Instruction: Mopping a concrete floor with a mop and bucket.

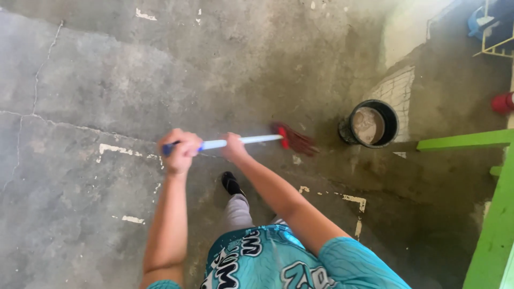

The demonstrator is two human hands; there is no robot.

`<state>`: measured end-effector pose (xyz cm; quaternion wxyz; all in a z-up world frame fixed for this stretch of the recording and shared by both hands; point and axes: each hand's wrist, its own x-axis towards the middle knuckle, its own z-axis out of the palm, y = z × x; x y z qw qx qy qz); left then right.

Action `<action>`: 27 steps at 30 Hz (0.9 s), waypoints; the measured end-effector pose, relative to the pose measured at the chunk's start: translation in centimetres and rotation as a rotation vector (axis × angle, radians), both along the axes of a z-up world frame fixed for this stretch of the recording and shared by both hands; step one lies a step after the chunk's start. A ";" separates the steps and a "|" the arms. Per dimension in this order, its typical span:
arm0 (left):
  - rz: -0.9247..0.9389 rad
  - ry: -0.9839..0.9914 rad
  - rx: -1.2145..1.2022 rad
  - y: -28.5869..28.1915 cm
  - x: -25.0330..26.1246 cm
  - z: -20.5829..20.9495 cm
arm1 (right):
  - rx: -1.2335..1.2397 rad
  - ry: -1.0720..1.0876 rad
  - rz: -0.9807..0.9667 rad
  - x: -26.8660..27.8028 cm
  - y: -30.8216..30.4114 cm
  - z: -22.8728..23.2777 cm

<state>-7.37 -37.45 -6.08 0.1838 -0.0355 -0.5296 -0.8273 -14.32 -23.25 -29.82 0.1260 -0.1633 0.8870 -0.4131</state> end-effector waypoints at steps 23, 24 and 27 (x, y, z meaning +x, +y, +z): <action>-0.320 -0.084 0.115 5.4 -10.9 -12.1 | 0.277 -0.109 -0.167 -8.6 13.4 -7.6; -0.304 -0.101 0.158 4.7 -11.3 -12.0 | 0.256 -0.161 -0.163 -8.8 12.6 -7.0; -0.156 -0.127 0.016 -1.2 -12.6 -7.1 | 0.076 -0.137 -0.078 -11.4 4.2 -3.2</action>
